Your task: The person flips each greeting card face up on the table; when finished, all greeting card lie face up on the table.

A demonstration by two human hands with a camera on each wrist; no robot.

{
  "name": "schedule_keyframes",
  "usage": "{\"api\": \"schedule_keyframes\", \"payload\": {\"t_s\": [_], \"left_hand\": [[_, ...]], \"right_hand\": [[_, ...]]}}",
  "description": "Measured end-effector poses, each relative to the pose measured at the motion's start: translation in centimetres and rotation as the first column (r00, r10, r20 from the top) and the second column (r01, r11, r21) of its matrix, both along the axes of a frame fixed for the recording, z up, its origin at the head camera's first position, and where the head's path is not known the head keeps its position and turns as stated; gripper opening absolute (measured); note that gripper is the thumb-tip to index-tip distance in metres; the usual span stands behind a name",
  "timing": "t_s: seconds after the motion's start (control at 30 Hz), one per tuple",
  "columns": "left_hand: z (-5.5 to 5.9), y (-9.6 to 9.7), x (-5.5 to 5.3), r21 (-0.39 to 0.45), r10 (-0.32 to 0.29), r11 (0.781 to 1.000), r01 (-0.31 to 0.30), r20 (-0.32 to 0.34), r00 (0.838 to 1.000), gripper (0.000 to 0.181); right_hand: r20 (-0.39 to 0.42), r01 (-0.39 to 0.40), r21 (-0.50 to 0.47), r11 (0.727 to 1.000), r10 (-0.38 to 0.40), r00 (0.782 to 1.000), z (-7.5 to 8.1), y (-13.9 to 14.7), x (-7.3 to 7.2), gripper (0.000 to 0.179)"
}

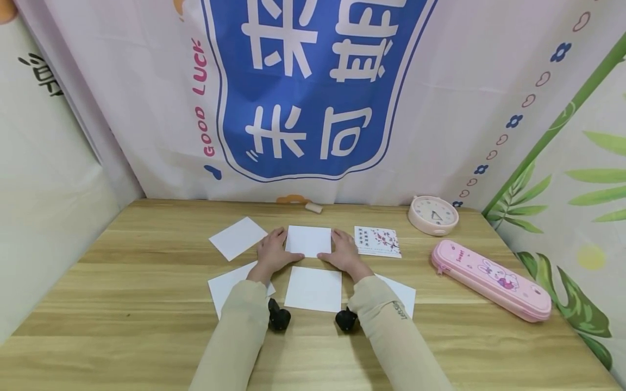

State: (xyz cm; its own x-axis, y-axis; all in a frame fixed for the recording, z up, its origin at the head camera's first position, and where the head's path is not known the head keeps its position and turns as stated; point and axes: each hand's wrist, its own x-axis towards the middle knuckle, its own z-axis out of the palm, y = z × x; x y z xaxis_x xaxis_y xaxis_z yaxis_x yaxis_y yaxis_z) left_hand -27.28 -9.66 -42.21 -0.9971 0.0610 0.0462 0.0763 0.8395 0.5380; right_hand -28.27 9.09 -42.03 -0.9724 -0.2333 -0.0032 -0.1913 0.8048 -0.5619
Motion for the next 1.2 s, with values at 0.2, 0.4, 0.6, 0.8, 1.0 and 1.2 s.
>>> {"api": "schedule_keyframes", "payload": {"t_s": [0.2,0.4,0.6,0.8,1.0,1.2], "left_hand": [[0.0,-0.1,0.0,0.127,0.022,0.992,-0.021,-0.009,1.0,0.075],[-0.1,-0.5,-0.3,0.436,0.085,0.895,-0.091,0.034,0.996,0.06],[0.8,-0.2,-0.2,0.551,0.126,0.831,-0.08,-0.046,0.991,0.05],[2.2,0.3,0.2,0.597,0.194,0.793,-0.119,-0.062,0.979,0.046],[2.9,0.2,0.6,0.653,0.234,0.742,-0.149,-0.043,0.971,0.038],[3.2,-0.1,0.9,0.678,0.227,0.72,-0.146,-0.032,0.973,0.032]], "right_hand": [[-0.013,0.016,-0.077,0.997,-0.017,1.0,0.0,0.1,0.0,0.07],[0.025,0.06,-0.281,0.958,-0.055,0.998,0.1,-0.1,-0.2,0.067],[0.016,0.096,-0.471,0.877,-0.1,0.995,0.9,-0.3,-0.1,0.056],[-0.029,0.108,-0.571,0.814,-0.152,0.988,2.3,-0.6,0.1,0.055],[-0.013,0.137,-0.633,0.762,-0.188,0.982,3.3,-0.4,0.3,0.048],[0.008,0.162,-0.658,0.736,-0.209,0.978,3.6,0.0,0.4,0.041]]}}
